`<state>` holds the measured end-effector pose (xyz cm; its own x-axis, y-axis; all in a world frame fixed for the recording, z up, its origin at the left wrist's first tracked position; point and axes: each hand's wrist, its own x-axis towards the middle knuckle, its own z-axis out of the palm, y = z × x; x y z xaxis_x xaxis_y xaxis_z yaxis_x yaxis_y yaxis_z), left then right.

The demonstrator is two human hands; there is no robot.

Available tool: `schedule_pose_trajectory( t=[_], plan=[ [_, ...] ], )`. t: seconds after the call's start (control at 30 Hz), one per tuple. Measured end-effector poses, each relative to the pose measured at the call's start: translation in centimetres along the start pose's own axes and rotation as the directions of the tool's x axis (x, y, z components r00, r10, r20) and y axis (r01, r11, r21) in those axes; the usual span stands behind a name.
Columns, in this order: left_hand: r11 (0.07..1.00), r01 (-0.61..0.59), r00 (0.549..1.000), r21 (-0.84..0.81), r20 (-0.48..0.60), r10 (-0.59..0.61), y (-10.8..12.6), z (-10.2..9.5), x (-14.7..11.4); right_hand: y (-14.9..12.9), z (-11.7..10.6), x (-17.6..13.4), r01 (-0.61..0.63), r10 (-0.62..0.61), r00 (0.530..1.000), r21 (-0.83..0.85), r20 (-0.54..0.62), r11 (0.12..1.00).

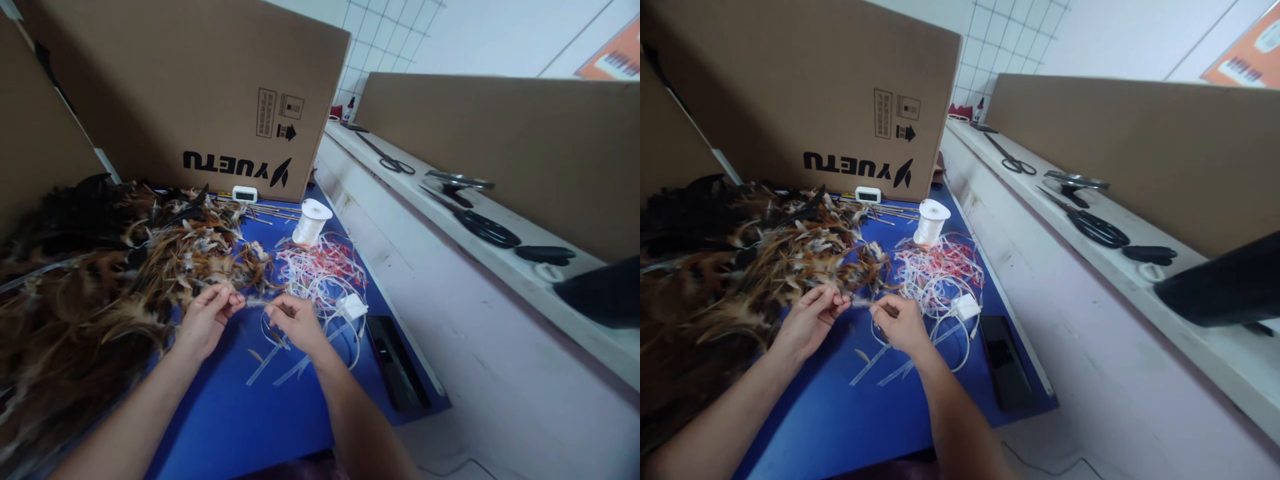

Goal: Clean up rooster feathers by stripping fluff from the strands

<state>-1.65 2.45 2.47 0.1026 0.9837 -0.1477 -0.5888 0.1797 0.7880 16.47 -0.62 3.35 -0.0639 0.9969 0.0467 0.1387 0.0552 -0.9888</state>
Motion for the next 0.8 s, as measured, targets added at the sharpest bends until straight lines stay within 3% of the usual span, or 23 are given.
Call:
schedule_pose_trajectory(
  t=[0.17, 0.4, 0.57, 0.8],
  plan=[
    [0.984, 0.060, 0.991, -0.166, -0.109, -0.078, 0.1, 0.0, 0.2, 0.0, 0.0, 0.3, -0.024, 0.023, 1.000, 0.317, 0.007, 0.948],
    [0.949, 0.067, 0.967, -0.307, -0.214, -0.137, 0.5, 0.1, 0.4, 0.9, 1.2, 0.5, -0.212, 0.172, 0.977, 0.490, 0.125, 0.846],
    [0.932, 0.043, 0.969, -0.359, -0.214, -0.126, 1.0, 0.1, 0.4, 1.0, 1.5, 0.4, -0.245, 0.180, 0.967, 0.457, 0.183, 0.855],
    [0.949, 0.087, 0.978, -0.302, -0.156, -0.139, 0.4, 0.6, -0.1, 1.0, 2.8, 0.2, -0.087, 0.083, 0.996, 0.332, 0.029, 0.939]
  ],
)
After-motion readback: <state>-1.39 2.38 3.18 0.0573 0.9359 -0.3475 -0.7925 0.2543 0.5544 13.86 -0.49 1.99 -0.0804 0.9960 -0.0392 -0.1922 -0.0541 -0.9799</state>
